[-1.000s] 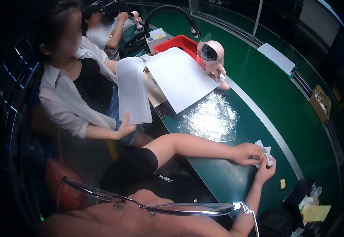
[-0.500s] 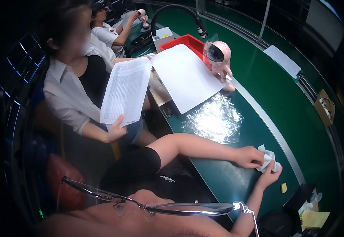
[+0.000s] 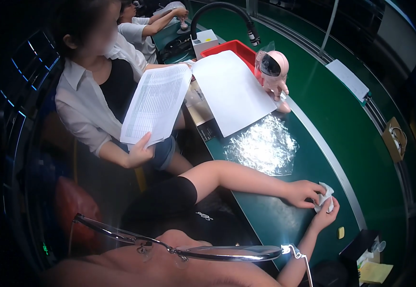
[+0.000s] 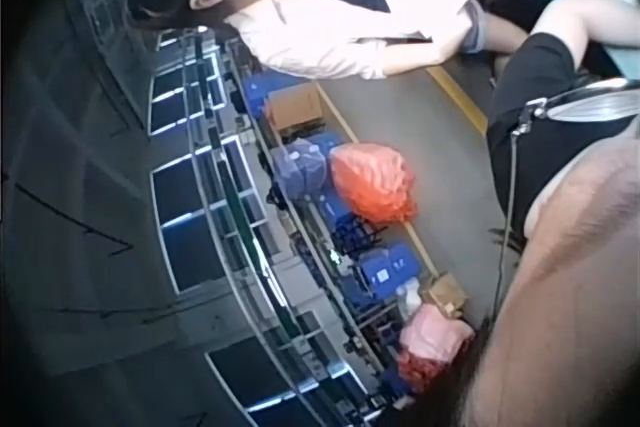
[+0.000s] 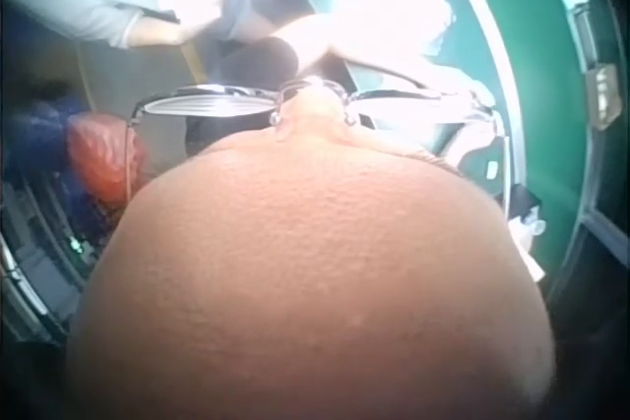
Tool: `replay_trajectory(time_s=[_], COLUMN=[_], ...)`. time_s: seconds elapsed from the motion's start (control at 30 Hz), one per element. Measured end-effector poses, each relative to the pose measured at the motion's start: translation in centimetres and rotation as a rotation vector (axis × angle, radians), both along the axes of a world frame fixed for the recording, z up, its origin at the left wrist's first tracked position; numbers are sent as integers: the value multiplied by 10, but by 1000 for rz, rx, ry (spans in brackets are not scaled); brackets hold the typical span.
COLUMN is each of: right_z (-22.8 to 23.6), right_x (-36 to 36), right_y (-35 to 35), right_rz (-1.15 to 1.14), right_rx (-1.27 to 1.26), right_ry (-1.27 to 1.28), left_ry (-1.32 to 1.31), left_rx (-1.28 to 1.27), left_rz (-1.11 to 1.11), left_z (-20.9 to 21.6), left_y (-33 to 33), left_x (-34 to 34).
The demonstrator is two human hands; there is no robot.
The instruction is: Inspecting and cleaning robot astronaut figures on a factory assembly line.
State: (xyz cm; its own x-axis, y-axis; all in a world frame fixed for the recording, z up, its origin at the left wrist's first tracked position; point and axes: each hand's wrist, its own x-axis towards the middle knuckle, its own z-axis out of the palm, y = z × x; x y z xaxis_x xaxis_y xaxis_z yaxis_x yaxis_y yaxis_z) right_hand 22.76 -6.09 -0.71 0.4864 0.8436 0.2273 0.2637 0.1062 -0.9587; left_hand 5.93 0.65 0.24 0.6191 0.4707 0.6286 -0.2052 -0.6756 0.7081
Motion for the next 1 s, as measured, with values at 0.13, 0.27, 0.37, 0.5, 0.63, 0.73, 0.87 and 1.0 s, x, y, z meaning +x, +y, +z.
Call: replay_trajectory(time_s=[0.13,0.27,0.37,0.5,0.63,0.73,0.87,1.0], right_z=[2,2,3,-1,-6,-2,8,4], right_x=[-1,-4,-5,4,5,2,-7,-4], right_y=[1,2,2,2,4,4,2,0], right_rz=[-7,-31,-34,32,23,-3,-40,38], right_rx=[-53,17,40,-110,-102,-62,-15,49], right_ry=[-61,-313,-341,-202,-152,-210,-328,-200], left_ry=[32,11,53,40,35,27,35,31], left_rx=[11,22,0,-1,-16,-1,14,44], left_rz=[6,16,-1,14,13,26,25,54], left_z=[-2,-5,-1,-4,-4,-6,-10,-12], left_y=[2,2,2,2,2,3,5,4], left_x=[1,3,0,2,3,4,5,6])
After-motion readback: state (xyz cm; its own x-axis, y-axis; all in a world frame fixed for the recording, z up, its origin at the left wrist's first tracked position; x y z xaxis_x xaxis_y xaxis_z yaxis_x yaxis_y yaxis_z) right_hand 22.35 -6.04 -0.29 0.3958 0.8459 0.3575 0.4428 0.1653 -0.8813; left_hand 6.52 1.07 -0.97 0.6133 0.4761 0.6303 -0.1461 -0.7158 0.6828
